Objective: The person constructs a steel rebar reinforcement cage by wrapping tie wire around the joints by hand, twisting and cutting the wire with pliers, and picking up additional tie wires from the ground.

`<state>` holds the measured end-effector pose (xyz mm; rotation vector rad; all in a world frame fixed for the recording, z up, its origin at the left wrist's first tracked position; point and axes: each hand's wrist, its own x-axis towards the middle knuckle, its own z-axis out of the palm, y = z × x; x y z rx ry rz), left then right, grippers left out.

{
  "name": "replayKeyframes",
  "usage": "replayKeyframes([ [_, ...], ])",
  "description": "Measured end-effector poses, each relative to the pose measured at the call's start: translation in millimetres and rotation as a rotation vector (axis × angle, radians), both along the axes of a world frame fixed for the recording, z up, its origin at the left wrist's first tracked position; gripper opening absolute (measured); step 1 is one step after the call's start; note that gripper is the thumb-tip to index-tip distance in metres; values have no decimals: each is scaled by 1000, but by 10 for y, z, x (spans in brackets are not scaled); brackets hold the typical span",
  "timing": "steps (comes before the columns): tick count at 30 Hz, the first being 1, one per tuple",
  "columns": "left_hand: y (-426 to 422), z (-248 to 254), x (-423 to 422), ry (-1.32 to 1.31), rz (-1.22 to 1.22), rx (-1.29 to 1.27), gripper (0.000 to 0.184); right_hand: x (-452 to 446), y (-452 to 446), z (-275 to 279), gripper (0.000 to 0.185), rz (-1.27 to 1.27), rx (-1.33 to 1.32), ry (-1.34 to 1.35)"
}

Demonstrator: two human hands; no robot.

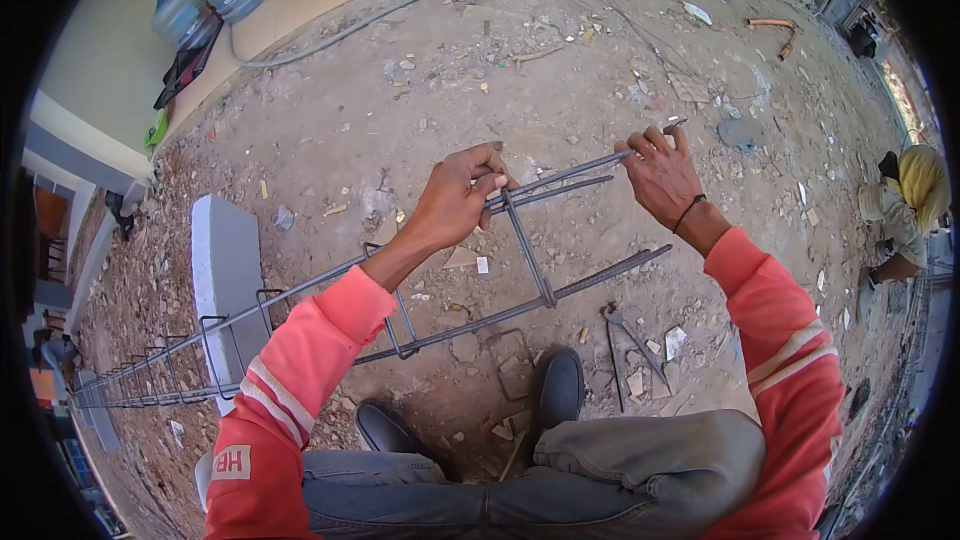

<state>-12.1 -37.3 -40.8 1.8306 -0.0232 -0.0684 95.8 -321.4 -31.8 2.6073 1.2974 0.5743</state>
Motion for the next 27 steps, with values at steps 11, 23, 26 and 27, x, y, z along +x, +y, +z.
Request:
replayKeyframes([
  [11, -10, -57, 22, -27, 14, -20, 11, -779, 599, 529, 22, -335, -374, 521],
  [23, -15, 7, -18, -62, 42, 39, 11, -832, 804, 133, 31, -49, 100, 634],
  [26, -19, 17, -40, -50, 48, 20, 11, -747, 821, 127, 27, 60, 93, 656],
  [27, -20, -2, -47, -111, 75, 15, 10, -709, 829, 154, 27, 62, 88, 656],
])
